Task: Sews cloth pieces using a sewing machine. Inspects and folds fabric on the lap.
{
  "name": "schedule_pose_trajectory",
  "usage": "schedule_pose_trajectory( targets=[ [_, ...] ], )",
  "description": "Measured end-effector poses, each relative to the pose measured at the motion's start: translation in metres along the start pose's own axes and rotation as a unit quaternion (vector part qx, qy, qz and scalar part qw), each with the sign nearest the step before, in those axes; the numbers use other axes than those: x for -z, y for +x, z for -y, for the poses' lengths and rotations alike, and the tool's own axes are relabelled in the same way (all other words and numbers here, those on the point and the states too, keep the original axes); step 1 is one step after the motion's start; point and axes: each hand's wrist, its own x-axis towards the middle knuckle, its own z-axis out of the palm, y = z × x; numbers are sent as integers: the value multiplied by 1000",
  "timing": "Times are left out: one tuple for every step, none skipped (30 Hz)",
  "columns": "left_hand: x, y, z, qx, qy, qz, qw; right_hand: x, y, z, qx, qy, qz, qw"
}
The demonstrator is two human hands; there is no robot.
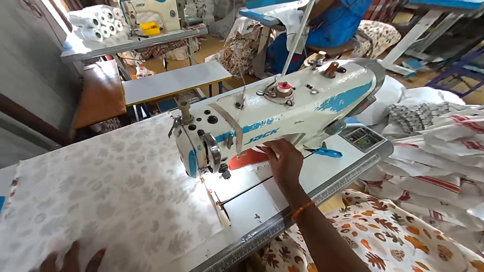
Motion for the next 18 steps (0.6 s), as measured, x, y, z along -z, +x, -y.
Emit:
schedule_pose_trajectory(
  targets=[
    [-7, 0, -9, -54, -24, -44, 997, 7, -2, 14, 5, 37, 36, 999],
    [-17, 0, -25, -121, -68, -86, 987, 15, -8, 31, 11, 79, 88, 993],
    [-29, -1, -47, -188, -121, -113, 968, 22, -18, 51, 15, 120, 158, 980],
    [-43, 0, -72, -248, -183, -120, 944, 28, -30, 74, 21, 149, 226, 962],
    [-59, 0, -98, -291, -260, -105, 915, 30, -42, 96, 24, 177, 286, 942],
    [-72, 0, -120, -312, -353, -71, 879, 30, -53, 114, 20, 210, 334, 919],
    [-83, 2, -139, -310, -444, -44, 840, 28, -61, 127, 5, 238, 367, 899],
    [-90, 5, -152, -289, -508, -35, 811, 26, -66, 132, -15, 252, 385, 888],
    [-94, 8, -158, -267, -537, -42, 799, 22, -67, 132, -35, 259, 384, 886],
    [-95, 12, -160, -247, -545, -53, 800, 18, -65, 128, -52, 264, 370, 889],
    [-95, 14, -159, -227, -531, -68, 814, 13, -63, 124, -70, 273, 349, 894],
    [-95, 14, -157, -212, -507, -82, 832, 7, -60, 122, -86, 276, 327, 900],
    [-97, 11, -155, -203, -474, -99, 851, 0, -59, 122, -105, 268, 311, 906],
    [-101, 8, -154, -204, -435, -123, 868, -9, -60, 123, -118, 246, 297, 915],
    [-105, 5, -153, -212, -394, -151, 882, -17, -61, 125, -121, 213, 284, 927],
    [-109, 3, -152, -225, -350, -176, 892, -23, -61, 128, -121, 175, 270, 939],
    [-112, 2, -153, -242, -308, -197, 899, -28, -62, 132, -120, 138, 261, 948],
    [-114, 1, -154, -257, -267, -210, 905, -30, -62, 135, -117, 113, 254, 953]
  ],
)
